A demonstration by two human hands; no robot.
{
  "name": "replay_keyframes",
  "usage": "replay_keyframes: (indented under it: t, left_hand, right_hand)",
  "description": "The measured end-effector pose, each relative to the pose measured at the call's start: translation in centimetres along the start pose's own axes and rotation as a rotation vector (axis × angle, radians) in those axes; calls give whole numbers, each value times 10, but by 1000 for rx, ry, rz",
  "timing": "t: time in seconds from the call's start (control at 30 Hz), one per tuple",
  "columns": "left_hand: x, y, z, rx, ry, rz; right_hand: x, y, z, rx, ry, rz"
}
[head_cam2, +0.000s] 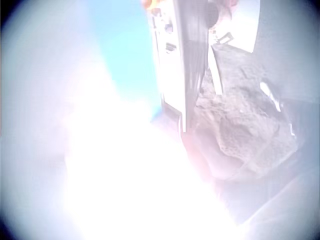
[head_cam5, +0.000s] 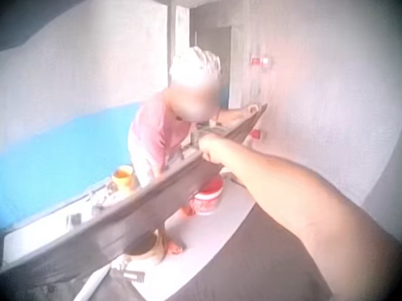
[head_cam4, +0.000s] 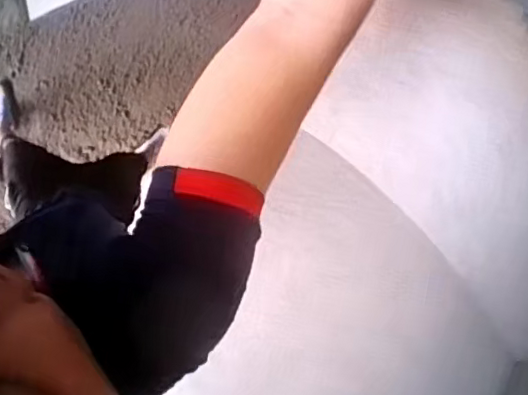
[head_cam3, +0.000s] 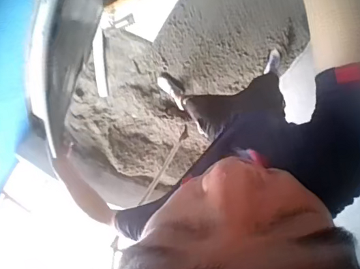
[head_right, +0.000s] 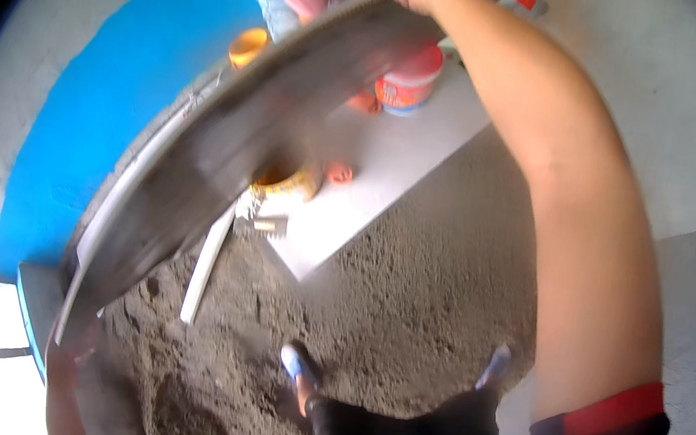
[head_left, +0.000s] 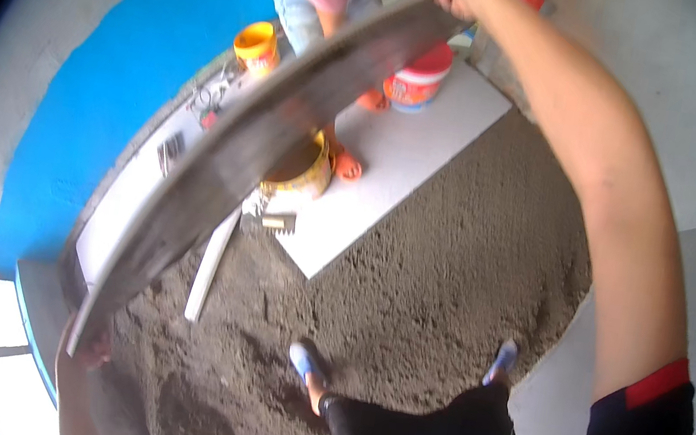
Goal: The person assists another individual in lifting and placing a large floor tile onto a sand bed. The person then uses a wooden float to tap the tile into place and applies tape to the seams between tiles.
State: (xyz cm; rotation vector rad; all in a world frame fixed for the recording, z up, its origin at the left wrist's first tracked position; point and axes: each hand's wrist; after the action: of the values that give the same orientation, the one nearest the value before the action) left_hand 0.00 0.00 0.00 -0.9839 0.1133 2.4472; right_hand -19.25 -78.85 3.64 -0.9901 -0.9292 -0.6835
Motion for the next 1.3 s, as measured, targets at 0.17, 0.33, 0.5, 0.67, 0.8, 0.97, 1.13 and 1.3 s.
replay_keyframes:
  t: [0.17, 0.33, 0.5, 0.67, 0.8, 0.97, 1.13, 1.3]
  left_hand:
    - [17, 0, 14, 315, -160, -76]
    - [51, 115, 45, -153, -238, -635]
    - [149, 76, 23, -33, -285, -334]
    - [205, 130, 40, 39, -244, -163]
    - [242, 161, 42, 39, -246, -88]
    - [319, 182, 20, 40, -174, -220]
    - [426, 115, -35, -75, -185, -413]
    - [481, 197, -45, -62, -269, -81]
  right_hand:
    - [-19, -33, 18, -34, -62, -10]
    - [-85, -76, 26, -21, 80, -93]
    - [-156, -96, 49, 5, 160, -132]
    - [-221, -129, 78, 35, 196, -139]
    - [-270, -150, 90, 33, 246, -241]
    - [-324, -166, 107, -32, 306, -188]
    - [-384, -139, 111, -85, 311, -307]
    - [-497, -158, 98, -138, 366, -231]
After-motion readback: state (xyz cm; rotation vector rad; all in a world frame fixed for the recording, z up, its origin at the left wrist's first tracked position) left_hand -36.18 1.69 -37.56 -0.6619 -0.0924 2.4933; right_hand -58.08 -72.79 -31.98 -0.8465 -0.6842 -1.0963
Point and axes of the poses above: each hand's wrist, its own z-axis away from the middle knuckle, its own y-axis out of the palm, x = y × z, and after that the axes turned 9 degrees about -z, right-handed
